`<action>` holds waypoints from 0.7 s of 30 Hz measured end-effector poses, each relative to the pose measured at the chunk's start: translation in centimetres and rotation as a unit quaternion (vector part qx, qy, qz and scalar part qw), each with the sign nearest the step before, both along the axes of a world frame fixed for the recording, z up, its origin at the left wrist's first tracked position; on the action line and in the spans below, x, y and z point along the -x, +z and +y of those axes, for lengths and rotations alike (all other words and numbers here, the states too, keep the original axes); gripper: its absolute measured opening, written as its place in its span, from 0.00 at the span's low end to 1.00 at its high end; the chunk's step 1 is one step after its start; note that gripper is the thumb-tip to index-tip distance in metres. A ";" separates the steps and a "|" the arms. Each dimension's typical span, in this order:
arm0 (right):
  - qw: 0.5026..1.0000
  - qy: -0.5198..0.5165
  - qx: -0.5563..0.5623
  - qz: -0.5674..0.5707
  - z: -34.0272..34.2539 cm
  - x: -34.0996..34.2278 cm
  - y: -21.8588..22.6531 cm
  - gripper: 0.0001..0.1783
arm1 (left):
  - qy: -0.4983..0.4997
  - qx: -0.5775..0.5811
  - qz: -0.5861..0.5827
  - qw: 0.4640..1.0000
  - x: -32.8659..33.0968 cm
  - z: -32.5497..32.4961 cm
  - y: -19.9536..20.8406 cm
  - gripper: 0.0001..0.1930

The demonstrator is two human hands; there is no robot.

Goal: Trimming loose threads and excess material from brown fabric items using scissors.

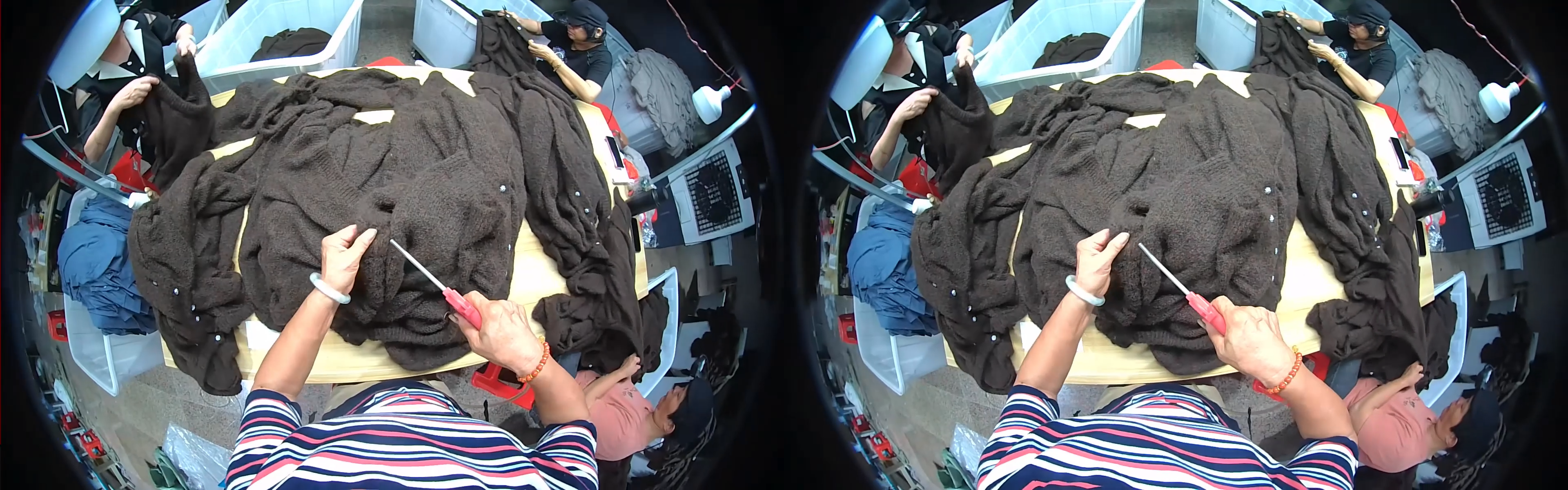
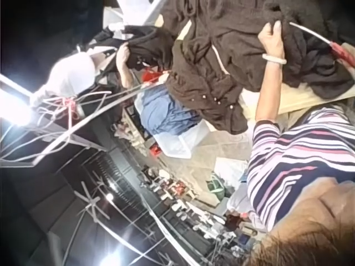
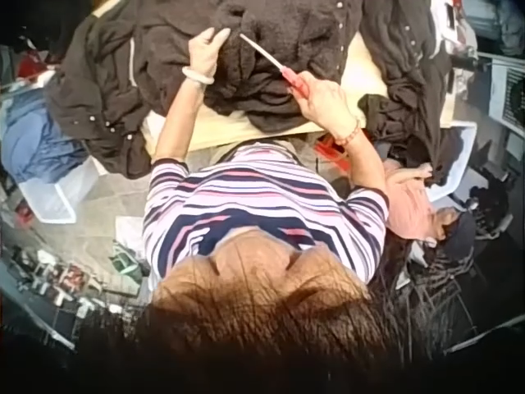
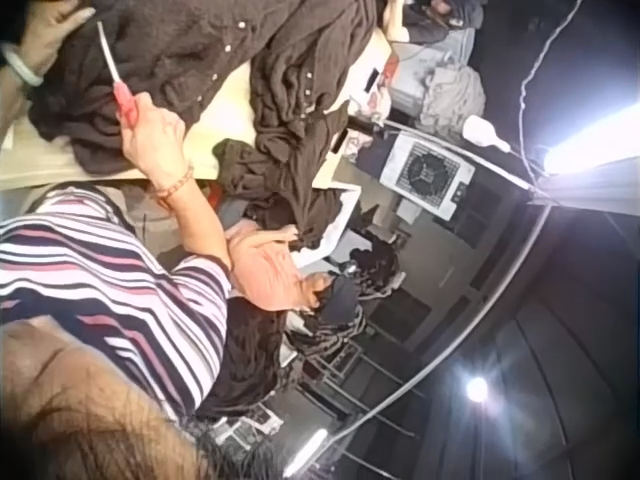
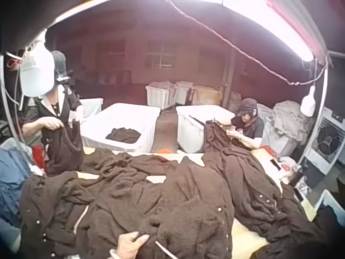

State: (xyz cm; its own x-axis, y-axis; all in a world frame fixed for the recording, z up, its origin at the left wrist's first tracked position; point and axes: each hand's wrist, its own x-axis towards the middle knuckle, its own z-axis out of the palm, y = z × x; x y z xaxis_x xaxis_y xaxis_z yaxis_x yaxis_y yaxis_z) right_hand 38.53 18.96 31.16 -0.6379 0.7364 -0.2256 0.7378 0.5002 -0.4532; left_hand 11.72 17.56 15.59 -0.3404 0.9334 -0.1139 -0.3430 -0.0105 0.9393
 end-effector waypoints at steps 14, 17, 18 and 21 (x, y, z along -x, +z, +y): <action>0.993 0.094 0.037 -0.055 -1.2 -0.1 -0.6 0.12 | -0.004 0.050 -0.189 0.981 -0.3 -2.0 -1.1 0.11; 0.993 0.097 0.040 -0.047 -1.6 -0.8 -0.9 0.12 | -0.031 0.105 -0.209 0.972 -1.2 -3.3 -0.6 0.14; 0.993 0.096 0.044 -0.044 -1.7 -0.9 -1.0 0.12 | -0.066 0.104 -0.223 0.967 -1.2 -4.4 -1.3 0.17; 0.994 0.087 0.052 -0.047 -1.7 -1.4 -0.8 0.11 | -0.100 0.081 -0.230 0.964 -1.4 -7.7 -5.5 0.18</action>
